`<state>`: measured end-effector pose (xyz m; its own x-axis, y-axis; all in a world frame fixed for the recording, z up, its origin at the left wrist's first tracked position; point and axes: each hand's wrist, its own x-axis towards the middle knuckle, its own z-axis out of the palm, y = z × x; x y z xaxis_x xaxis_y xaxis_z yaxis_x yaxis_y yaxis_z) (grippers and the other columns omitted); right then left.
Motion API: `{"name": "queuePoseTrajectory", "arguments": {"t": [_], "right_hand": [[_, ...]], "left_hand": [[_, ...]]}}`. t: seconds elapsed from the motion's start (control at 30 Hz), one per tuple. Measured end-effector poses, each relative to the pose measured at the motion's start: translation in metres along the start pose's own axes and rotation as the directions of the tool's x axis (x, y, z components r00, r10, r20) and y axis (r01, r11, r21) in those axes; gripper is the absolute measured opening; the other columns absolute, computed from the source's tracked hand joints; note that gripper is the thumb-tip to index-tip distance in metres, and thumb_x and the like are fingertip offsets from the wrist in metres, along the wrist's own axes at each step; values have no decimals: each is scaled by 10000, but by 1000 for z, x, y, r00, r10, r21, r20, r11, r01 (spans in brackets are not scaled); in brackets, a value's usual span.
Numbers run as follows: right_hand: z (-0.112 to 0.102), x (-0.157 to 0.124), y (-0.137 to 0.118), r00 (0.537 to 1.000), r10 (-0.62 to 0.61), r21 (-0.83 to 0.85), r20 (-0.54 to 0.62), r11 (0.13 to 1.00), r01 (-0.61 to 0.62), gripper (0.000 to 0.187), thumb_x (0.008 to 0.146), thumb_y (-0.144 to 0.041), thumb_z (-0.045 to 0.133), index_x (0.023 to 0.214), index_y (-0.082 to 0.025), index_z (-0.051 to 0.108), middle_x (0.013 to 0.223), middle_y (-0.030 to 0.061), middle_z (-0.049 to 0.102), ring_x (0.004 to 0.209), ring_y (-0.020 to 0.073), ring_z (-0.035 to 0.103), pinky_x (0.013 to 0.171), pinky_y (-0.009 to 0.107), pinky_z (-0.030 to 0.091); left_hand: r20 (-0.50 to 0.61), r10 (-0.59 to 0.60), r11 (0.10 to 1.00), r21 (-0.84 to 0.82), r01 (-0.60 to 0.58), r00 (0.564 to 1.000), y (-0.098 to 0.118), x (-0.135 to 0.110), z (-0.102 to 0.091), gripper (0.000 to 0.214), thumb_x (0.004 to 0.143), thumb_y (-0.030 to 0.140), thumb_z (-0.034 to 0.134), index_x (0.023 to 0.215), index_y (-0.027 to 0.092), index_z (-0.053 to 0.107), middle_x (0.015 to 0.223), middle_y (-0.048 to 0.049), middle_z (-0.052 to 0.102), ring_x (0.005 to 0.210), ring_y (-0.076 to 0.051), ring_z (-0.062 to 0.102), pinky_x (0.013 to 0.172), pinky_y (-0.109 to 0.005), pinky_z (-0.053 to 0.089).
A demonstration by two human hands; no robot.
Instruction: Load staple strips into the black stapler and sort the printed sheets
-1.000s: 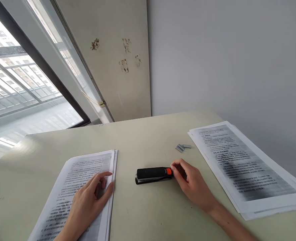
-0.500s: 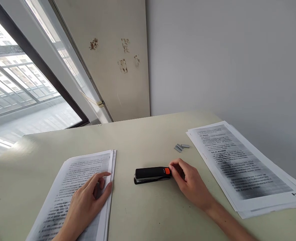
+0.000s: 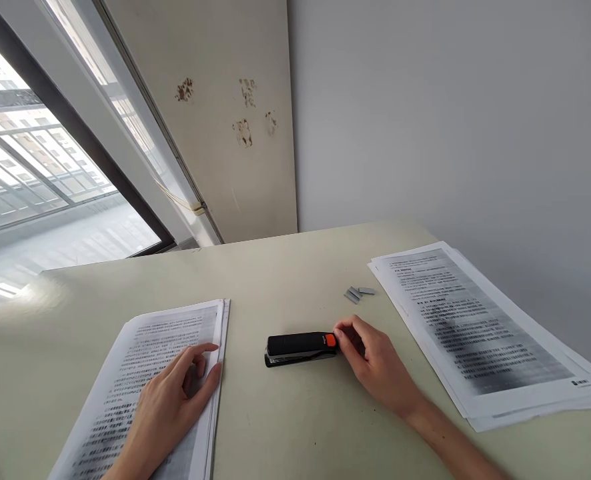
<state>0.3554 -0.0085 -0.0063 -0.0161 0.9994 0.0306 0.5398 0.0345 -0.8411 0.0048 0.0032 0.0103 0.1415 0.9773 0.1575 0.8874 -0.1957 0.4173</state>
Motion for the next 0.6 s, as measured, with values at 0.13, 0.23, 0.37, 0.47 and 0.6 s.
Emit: {"name": "queuePoseTrajectory", "arguments": {"t": [0.13, 0.23, 0.37, 0.47, 0.6], "right_hand": [[-1, 0, -2, 1000, 12, 3, 0, 1000, -12, 367, 1082, -554, 453, 924, -257, 600, 775, 1, 606, 617, 167, 451, 505, 274, 352], [-1, -1, -1, 1000, 1, 17, -8, 1000, -1, 361, 1085, -555, 451, 956, -263, 618, 792, 4, 608, 639, 173, 495, 526, 279, 402], [-1, -1, 3, 997, -76, 83, 18, 994, 74, 302, 1040, -552, 565, 1154, -289, 659, 1097, 53, 675, 807, 195, 635, 668, 304, 544], [0, 0, 4, 988, -116, 37, 105, 993, 113, 296, 993, -507, 669, 1219, -316, 662, 1209, 51, 678, 945, 222, 668, 830, 343, 570], [1, 1, 1, 986, -94, -11, 135, 995, 96, 235, 1014, -481, 655, 1181, -317, 668, 1169, 30, 702, 1002, 233, 668, 901, 356, 547]], "left_hand": [[0, 6, 1000, -1, -6, 1000, 0, 0, -1, 285, 975, 509, 528, 1125, 293, 639, 766, 62, 640, 500, -129, 566, 558, -267, 456], [5, 11, 1000, -3, -11, 1000, -1, -1, 0, 294, 983, 515, 527, 1141, 291, 634, 775, 61, 636, 505, -127, 567, 566, -268, 462], [11, -1, 1000, -9, 1, 1000, -3, -2, 1, 293, 988, 512, 528, 1157, 297, 630, 784, 64, 635, 515, -123, 569, 579, -266, 467], [14, -3, 1000, -7, 3, 1000, -3, -2, 1, 285, 987, 510, 528, 1150, 299, 630, 784, 66, 635, 516, -123, 570, 577, -266, 466], [3, -1, 1000, -8, 1, 1000, -1, -2, -1, 277, 975, 496, 532, 1130, 293, 640, 771, 61, 638, 523, -131, 578, 573, -267, 465]]}}
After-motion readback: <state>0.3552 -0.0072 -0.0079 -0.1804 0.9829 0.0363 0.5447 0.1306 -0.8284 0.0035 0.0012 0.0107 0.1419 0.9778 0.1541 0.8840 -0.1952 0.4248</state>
